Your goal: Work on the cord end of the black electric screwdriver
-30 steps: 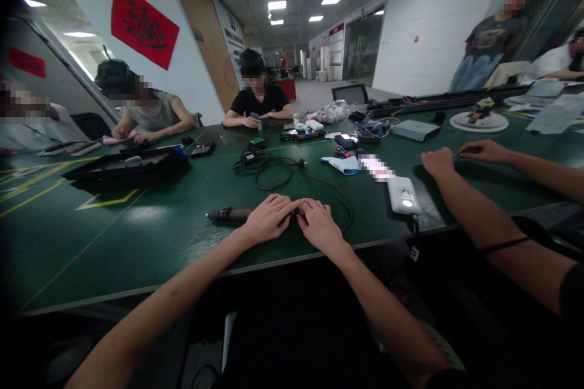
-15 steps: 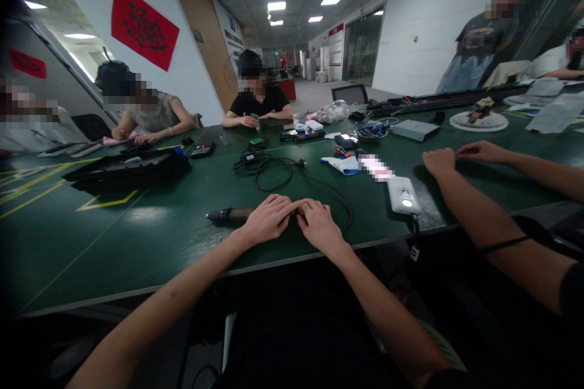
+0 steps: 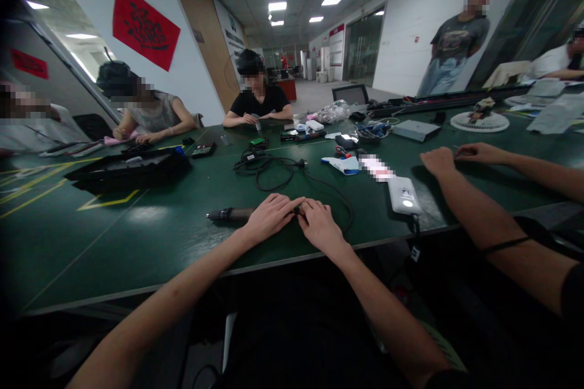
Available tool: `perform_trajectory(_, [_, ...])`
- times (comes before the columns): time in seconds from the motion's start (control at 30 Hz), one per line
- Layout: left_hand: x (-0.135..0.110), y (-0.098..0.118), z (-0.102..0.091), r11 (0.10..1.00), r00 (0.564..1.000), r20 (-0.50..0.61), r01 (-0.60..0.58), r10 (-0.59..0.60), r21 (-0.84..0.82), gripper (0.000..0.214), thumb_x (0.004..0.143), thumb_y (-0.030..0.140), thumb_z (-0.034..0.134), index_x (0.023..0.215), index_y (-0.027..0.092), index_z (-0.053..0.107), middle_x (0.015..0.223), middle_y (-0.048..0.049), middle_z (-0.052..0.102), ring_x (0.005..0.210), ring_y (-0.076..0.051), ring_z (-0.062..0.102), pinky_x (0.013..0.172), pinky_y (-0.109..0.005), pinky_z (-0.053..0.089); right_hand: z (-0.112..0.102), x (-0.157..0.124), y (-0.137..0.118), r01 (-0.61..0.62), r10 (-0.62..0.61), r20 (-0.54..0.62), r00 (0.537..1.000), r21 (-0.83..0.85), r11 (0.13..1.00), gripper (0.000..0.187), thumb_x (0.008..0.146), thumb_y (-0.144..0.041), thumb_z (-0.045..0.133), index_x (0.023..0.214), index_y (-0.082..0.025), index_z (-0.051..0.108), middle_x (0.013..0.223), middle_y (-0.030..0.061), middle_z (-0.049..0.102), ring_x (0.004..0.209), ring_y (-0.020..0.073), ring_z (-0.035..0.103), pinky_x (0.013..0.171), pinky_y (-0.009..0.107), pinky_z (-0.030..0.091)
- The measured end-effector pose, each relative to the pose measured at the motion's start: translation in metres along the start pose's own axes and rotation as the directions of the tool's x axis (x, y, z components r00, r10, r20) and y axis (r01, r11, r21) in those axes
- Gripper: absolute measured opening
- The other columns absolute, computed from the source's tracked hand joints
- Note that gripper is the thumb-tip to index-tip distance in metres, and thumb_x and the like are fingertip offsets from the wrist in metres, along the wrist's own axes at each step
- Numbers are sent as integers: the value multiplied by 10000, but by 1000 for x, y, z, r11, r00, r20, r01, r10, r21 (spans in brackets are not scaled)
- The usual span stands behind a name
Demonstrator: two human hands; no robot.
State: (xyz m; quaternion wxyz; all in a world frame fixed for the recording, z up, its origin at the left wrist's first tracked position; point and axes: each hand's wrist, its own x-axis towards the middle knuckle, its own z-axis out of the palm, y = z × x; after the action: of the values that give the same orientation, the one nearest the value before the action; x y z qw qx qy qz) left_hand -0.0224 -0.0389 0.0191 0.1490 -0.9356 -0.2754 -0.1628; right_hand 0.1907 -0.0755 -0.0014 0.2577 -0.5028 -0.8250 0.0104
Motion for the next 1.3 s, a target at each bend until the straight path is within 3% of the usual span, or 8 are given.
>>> perform_trajectory(0.33, [1, 1, -1, 997, 1000, 4, -22, 21, 73, 541, 1082, 259, 459, 1603, 222, 320, 1080, -60, 660, 1082, -237, 610, 1018, -413, 444, 1, 0, -1, -18, 18, -8, 1000, 12, 1000, 136, 1046, -237, 519, 1131, -203, 620, 1275, 114, 647, 1179, 260, 575, 946, 398, 426])
perform_trajectory(0.57, [-2, 5, -8, 1000, 1000, -4, 7, -7, -31, 628, 1031, 230, 474, 1625, 202, 275, 1232, -104, 648, 1235, -258, 574, 1078, -429, 424, 1, 1, 1, -28, 27, 6, 1000, 24, 999, 172, 1058, -260, 501, 1167, -207, 623, 1261, 121, 652, 1176, 261, 570, 932, 387, 431])
perform_trajectory(0.97, [-4, 2, -6, 997, 1000, -7, -19, 18, -72, 601, 1044, 233, 450, 1623, 218, 293, 1211, -94, 666, 1226, -254, 588, 1059, -429, 452, 1, 0, 0, -17, 17, -5, 1000, 36, 999, 145, 1058, -251, 499, 1140, -207, 611, 1249, 109, 649, 1174, 253, 569, 954, 388, 425])
perform_trajectory(1.3, [-7, 0, -9, 991, 999, -39, 29, -34, -127, 549, 1049, 234, 450, 1590, 214, 358, 1262, -94, 671, 1199, -229, 606, 1031, -417, 476, 0, -1, 0, -15, 16, -18, 1000, 41, 999, 96, 1051, -250, 512, 1059, -217, 602, 1210, 101, 657, 1145, 256, 577, 944, 393, 428])
